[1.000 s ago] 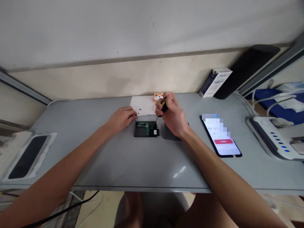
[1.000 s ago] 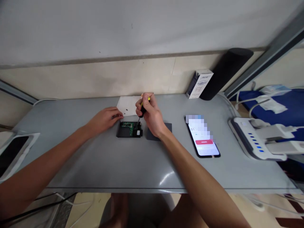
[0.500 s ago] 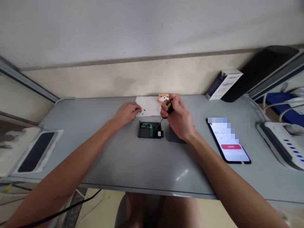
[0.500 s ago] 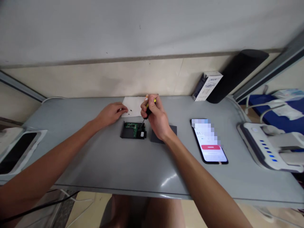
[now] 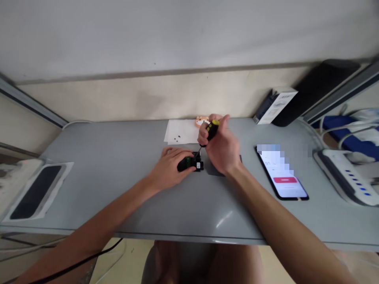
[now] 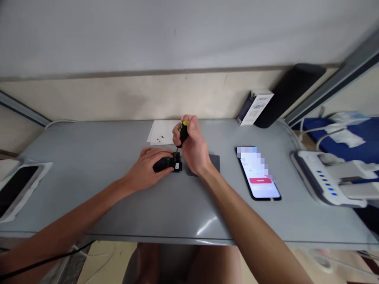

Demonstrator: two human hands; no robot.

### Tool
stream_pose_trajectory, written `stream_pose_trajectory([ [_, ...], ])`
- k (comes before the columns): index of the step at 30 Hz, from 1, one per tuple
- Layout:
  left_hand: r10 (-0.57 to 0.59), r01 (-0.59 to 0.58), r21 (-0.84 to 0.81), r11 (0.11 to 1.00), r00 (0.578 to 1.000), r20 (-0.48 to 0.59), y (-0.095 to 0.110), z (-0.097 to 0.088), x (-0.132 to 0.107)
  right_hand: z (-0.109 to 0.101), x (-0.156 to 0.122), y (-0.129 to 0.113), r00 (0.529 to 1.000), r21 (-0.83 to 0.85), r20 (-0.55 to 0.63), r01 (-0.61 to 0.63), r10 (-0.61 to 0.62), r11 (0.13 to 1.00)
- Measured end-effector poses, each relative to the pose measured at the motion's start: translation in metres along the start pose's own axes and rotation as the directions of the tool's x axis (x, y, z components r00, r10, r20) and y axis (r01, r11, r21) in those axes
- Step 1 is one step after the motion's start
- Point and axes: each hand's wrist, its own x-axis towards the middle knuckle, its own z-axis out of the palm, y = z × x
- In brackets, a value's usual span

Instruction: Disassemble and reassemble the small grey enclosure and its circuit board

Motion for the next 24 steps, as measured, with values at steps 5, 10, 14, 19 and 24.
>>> stream_pose_trajectory([
  [5, 0.040, -0.036, 0.059, 0.998, 0.996, -0.080, -0.005, 0.008, -0.006, 0.001, 0.002, 0.000, 0.998, -0.039, 0.055, 0.015, -0.013, 0.999],
  [10, 0.059, -0.049, 0.092, 0.995, 0.993, -0.103, -0.003, 0.011, -0.010, 0.003, 0.001, -0.001, 0.996, -0.028, 0.086, -0.034, 0.037, 0.999],
  [14, 0.081, -0.072, 0.103, 0.992, 0.993, -0.087, -0.002, 0.009, -0.010, 0.002, 0.001, 0.001, 0.998, 0.031, 0.056, -0.011, 0.009, 0.999],
  [19, 0.090, -0.078, 0.117, 0.990, 0.991, -0.102, -0.002, 0.009, -0.011, -0.004, 0.005, 0.001, 1.000, -0.021, 0.030, 0.009, -0.008, 1.000],
  [24, 0.121, -0.107, 0.118, 0.987, 0.985, -0.124, -0.002, 0.013, -0.009, -0.006, 0.003, -0.004, 0.995, -0.021, 0.092, -0.047, 0.048, 0.999],
])
